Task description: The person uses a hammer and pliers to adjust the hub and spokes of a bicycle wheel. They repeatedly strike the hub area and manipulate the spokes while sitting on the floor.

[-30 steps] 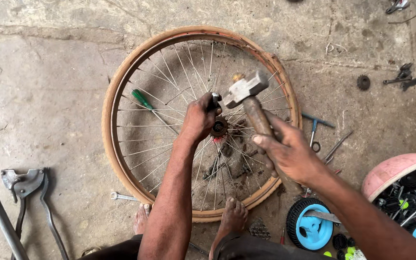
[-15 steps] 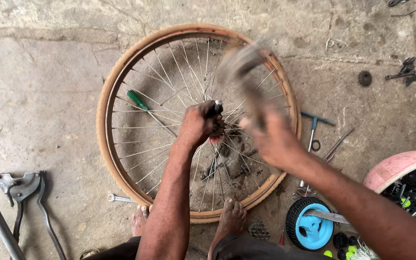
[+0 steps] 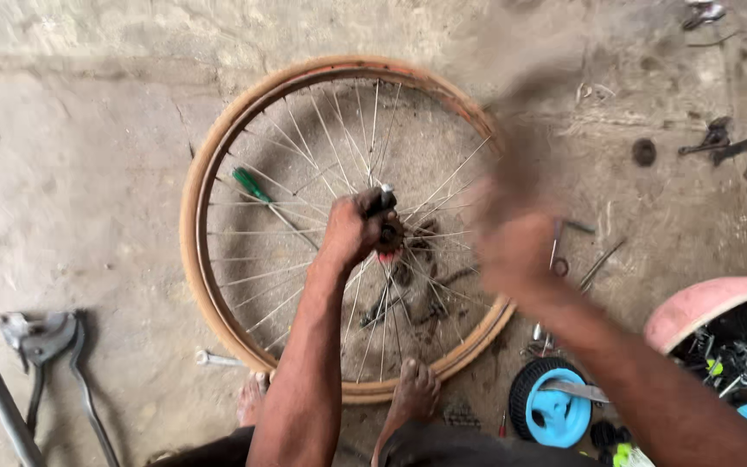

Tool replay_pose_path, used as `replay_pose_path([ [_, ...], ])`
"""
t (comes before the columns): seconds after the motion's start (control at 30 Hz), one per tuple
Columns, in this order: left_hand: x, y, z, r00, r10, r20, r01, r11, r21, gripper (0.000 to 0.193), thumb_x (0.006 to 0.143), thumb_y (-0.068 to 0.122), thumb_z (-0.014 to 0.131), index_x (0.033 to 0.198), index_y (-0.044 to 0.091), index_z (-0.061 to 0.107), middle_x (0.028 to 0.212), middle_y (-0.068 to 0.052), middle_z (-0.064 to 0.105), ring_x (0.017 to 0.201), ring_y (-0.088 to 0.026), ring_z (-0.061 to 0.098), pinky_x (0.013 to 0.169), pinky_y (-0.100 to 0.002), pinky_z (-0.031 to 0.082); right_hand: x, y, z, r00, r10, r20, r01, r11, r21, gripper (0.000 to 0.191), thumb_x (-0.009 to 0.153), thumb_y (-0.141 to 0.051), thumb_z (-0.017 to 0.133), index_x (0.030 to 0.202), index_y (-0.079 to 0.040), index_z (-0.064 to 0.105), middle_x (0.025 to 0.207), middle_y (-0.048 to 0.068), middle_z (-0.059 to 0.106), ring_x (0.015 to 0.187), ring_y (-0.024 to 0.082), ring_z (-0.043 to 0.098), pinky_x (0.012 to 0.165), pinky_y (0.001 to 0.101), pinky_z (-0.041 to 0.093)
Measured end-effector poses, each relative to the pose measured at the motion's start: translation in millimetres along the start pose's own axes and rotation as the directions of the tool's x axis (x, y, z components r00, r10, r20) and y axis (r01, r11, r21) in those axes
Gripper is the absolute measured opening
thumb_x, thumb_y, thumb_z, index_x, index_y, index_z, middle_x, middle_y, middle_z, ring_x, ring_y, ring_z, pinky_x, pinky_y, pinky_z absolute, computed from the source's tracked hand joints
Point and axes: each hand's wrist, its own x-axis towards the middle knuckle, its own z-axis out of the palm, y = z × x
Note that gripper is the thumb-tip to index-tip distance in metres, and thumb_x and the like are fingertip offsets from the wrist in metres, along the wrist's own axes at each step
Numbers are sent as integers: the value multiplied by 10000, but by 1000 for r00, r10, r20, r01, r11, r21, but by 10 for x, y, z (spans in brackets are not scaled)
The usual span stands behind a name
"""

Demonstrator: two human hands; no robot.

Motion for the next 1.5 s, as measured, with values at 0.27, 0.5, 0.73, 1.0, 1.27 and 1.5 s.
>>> replay_pose_path([
  [0.27, 6, 52, -95, 924, 362, -126, -276, 855, 439, 221, 923, 118, 688, 1136, 75, 726, 956, -116, 783, 848, -199, 733, 773, -370, 583, 87, 447, -380, 981, 163, 106, -168, 985, 38, 799, 962, -153, 641, 1660, -155, 252, 975, 145, 585, 621, 126, 580, 490, 297, 569],
  [0.5, -3, 99, -64, 977, 205, -55, -153, 859, 488, 202, 984, 209, 656, 1153, 110, 709, 1005, -81, 767, 862, -199, 729, 787, -385, 613, -276, 343, -298, 943, 323, 78, -325, 946, 10, 827, 875, -99, 648, 1621, -169, 297, 1044, 173, 658, 500, 128, 580, 387, 274, 562],
  [0.73, -16, 32, 0, 967, 255, -6, -219, 841, 494, 199, 948, 174, 665, 1126, 106, 720, 965, -75, 782, 843, -182, 748, 771, -356, 623, -353, -59, -652, 989, -144, 34, 140, 985, 103, 718, 956, -35, 623, 1622, -39, 355, 1142, 172, 671, 594, 116, 628, 490, 270, 577],
  [1.0, -42, -35, -6, 945, 326, -25, -280, 848, 450, 187, 936, 172, 699, 1107, 122, 752, 1000, -55, 785, 844, -172, 747, 788, -362, 630, -27, 436, 54, 915, 325, 240, -394, 847, 357, 577, 949, -25, 669, 1473, 117, 475, 871, 36, 570, 516, 98, 492, 341, 235, 425],
  [1.27, -17, 1, -40, 966, 247, -74, -195, 888, 416, 244, 906, 189, 733, 1139, 121, 746, 996, -79, 793, 870, -182, 740, 825, -368, 597, 66, -318, -891, 982, 180, -59, -175, 981, 81, 620, 930, -190, 605, 1531, -235, 462, 809, 95, 666, 463, 155, 546, 345, 273, 479],
  [1.5, 10, -113, -86, 966, 247, -77, -198, 896, 397, 201, 924, 172, 739, 1085, 51, 738, 924, -121, 792, 839, -229, 731, 772, -367, 580, 94, -200, -160, 919, -322, -228, 337, 941, 29, 581, 981, -205, 588, 1540, -181, 433, 974, 131, 683, 617, 194, 612, 483, 317, 545],
])
